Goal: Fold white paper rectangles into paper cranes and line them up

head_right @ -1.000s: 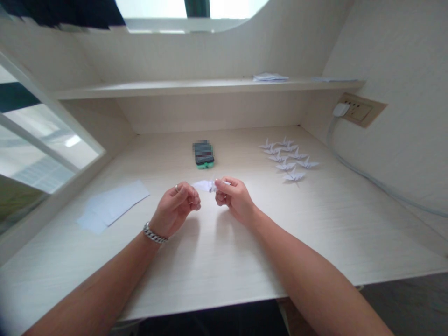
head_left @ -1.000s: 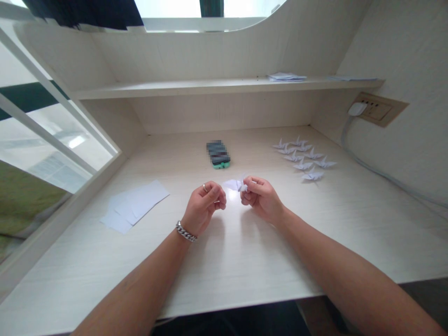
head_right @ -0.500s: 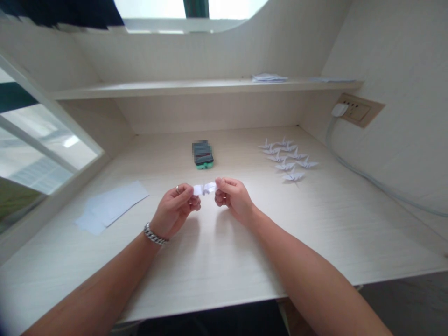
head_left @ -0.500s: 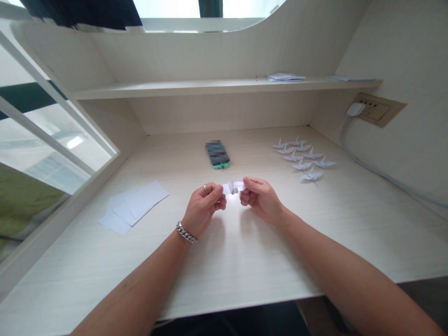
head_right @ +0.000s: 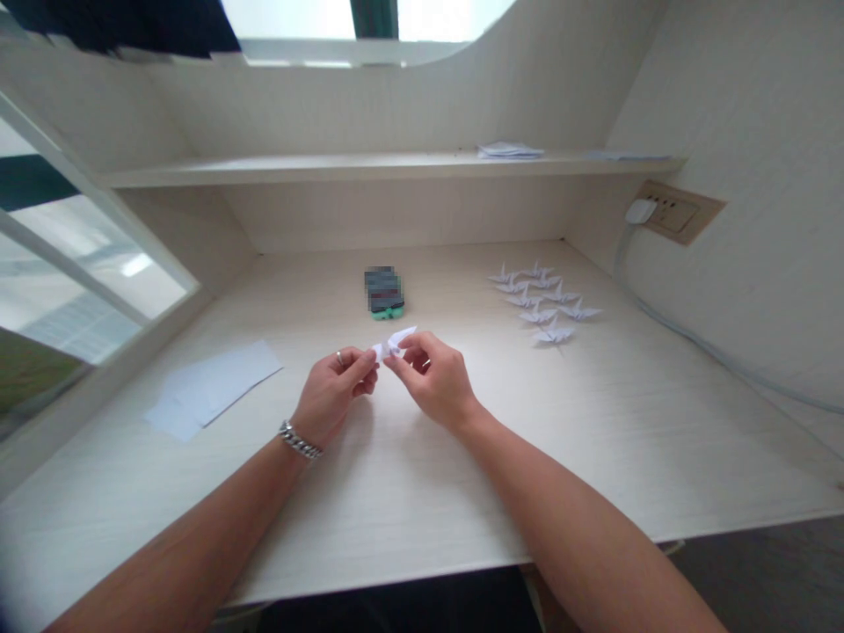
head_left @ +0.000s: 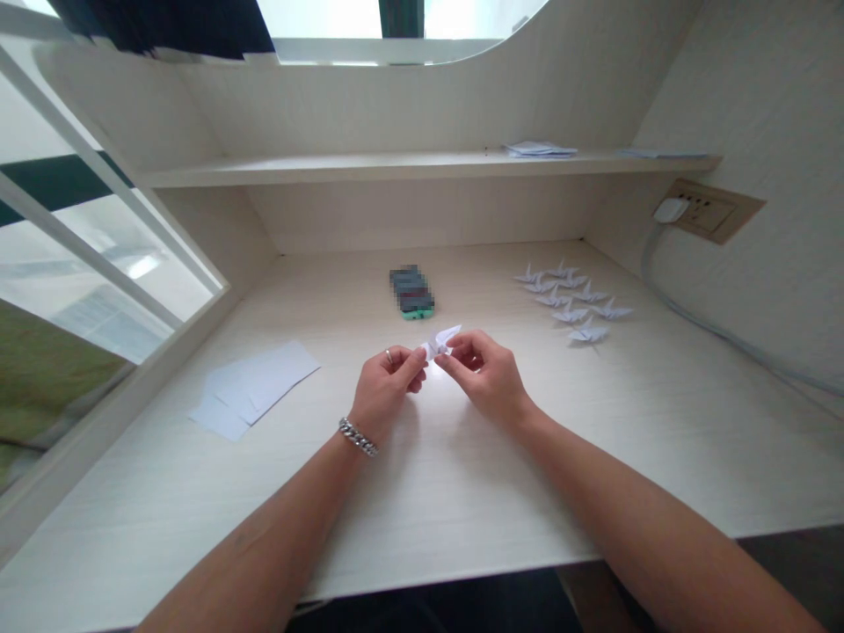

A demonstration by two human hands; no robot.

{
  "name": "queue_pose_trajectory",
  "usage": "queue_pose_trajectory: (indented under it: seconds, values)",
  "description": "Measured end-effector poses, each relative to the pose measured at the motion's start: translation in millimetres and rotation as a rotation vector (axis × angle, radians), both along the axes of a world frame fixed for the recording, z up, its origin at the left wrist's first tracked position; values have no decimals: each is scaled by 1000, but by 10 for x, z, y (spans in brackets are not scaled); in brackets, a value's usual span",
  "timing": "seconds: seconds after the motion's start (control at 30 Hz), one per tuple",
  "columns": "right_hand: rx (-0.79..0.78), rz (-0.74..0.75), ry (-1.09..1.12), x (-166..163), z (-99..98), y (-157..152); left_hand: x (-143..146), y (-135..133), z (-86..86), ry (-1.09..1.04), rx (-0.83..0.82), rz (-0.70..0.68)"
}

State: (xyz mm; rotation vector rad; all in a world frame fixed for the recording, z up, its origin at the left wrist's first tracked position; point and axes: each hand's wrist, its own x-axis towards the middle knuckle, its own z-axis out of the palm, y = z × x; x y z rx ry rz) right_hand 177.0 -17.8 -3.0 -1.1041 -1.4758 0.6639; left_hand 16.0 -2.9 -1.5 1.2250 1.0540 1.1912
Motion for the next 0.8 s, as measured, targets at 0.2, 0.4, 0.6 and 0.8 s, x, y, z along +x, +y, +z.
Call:
queue_pose_trajectory:
  seconds: [0.2, 0.4, 0.6, 0.8]
  values:
    - [-8, -97, -79, 8, -18, 31, 0, -11, -14, 56, 34, -88]
    - [-16, -150, -50, 76, -26, 75, -32, -7, 12, 30, 63, -69]
    - [-24, -223, -81, 164, -61, 162, -68, 37, 4, 180, 83, -74]
    - [-79, -296, -109, 257, -165, 299, -81, 97, -47, 478, 152, -97]
